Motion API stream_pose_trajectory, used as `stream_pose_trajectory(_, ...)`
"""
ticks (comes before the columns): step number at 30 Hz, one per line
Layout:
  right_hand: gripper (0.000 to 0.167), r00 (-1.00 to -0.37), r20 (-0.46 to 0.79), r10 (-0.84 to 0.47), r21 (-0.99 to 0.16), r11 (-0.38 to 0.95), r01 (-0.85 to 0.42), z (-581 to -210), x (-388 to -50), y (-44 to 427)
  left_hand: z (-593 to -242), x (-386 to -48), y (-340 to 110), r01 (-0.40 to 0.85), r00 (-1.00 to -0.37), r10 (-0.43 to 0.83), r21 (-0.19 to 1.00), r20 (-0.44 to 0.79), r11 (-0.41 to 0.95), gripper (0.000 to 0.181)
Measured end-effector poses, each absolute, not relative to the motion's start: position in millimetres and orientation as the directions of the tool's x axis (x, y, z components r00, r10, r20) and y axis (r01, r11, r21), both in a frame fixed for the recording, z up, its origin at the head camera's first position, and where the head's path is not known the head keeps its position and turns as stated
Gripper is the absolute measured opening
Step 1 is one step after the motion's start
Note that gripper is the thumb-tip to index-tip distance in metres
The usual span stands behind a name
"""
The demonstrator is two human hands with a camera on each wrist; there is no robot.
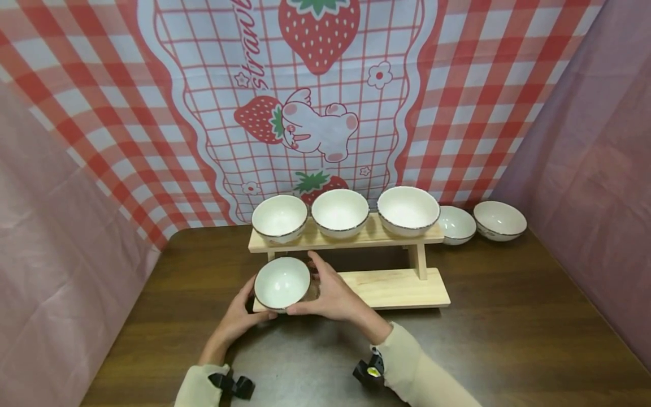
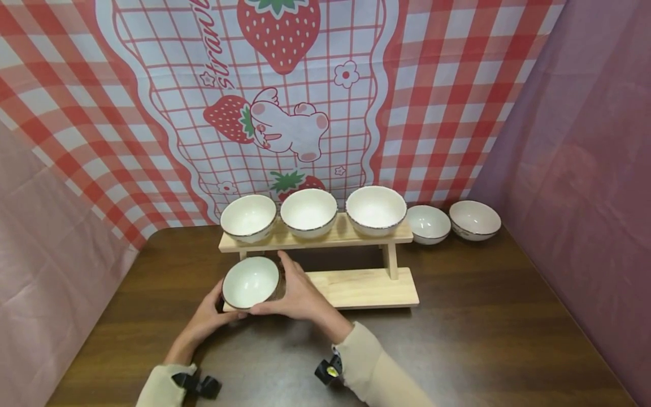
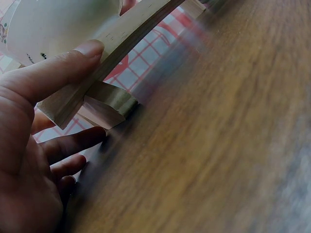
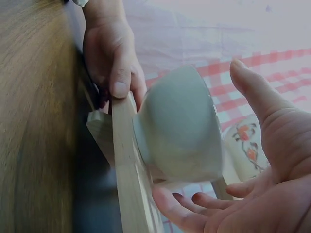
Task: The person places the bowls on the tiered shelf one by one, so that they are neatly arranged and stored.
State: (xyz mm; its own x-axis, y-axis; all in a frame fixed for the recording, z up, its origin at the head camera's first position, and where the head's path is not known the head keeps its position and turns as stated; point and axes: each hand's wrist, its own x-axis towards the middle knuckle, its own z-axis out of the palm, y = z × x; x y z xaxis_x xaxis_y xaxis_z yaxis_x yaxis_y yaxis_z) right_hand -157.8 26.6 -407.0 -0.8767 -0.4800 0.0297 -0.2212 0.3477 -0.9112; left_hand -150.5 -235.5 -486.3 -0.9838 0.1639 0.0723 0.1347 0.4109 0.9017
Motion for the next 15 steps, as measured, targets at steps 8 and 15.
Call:
stream_pose_trajectory(8, 0.11, -0.901, 0.021, -0.434, -0.935, 0.309, -0.171, -406.4, -153.4, 51.6, -487.1, -150.7, -234.8, 0.124, -0.985, 0.159, 0.906, 0.064, 0.404, 0.1)
stream_pose_trajectory(15, 0.101, -0.91, 0.023, -0.414, -0.932, 0.32, -0.17, -411.4, -150.8, 75.6, -486.7, -150.8, -235.2, 0.108, -0.987, 0.151, 0.908, 0.05, 0.406, 0.101)
